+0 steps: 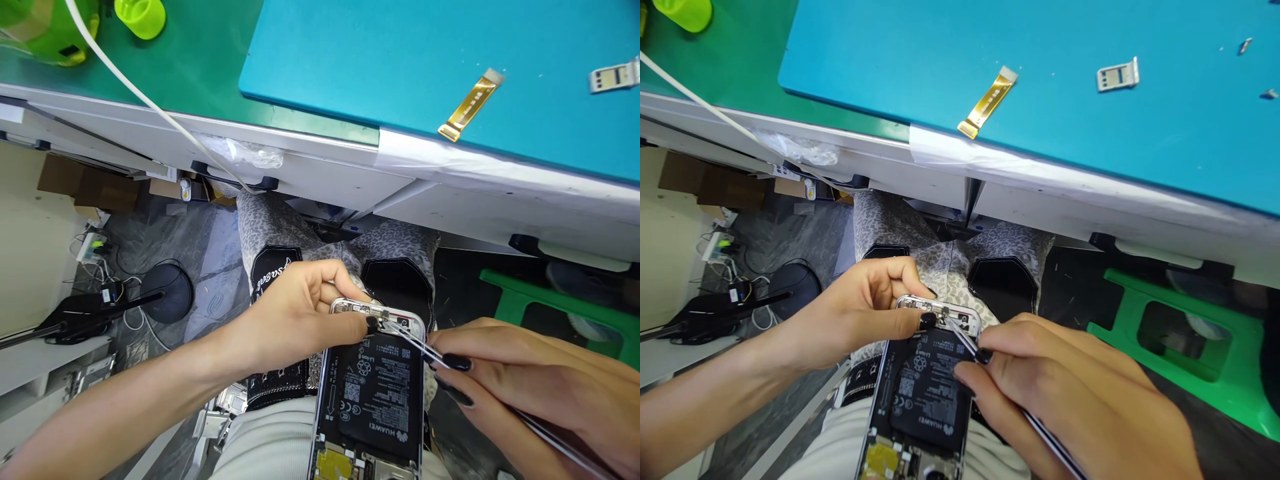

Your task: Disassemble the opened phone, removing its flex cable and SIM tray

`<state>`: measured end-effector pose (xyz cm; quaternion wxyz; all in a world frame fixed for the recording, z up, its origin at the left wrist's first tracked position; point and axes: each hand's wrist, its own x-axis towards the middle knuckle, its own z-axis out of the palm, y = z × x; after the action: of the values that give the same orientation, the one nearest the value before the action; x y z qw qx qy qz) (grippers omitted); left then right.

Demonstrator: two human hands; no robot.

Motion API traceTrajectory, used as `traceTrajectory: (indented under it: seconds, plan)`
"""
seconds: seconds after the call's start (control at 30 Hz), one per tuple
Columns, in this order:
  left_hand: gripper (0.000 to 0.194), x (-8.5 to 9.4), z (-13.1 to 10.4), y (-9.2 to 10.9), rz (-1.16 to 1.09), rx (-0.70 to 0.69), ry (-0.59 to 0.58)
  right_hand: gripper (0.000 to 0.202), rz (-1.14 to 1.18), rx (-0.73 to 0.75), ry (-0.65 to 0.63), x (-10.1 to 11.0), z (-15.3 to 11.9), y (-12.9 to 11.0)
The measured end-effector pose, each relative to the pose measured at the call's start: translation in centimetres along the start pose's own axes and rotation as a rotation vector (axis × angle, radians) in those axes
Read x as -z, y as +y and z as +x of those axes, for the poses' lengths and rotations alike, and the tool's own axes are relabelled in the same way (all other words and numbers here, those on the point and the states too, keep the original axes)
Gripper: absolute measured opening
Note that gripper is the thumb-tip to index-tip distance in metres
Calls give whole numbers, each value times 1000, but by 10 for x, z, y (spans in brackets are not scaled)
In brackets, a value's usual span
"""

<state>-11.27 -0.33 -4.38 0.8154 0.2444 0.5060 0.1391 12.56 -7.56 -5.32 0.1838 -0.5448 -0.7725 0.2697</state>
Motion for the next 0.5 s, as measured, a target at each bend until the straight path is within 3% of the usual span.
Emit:
traceTrajectory:
  seconds: [0.13,0.37,0.5]
  plan:
    - [13,-1,0,-2,5,-53,-11,15,55,44,34,4,9,-5]
    - [13,-3,-1,-4,-23,-112,26,21,-57,96,9,0,11,-14]
    - [14,-4,-3,-3,-2,-139,42,20,-3,95,35,2,9,-23]
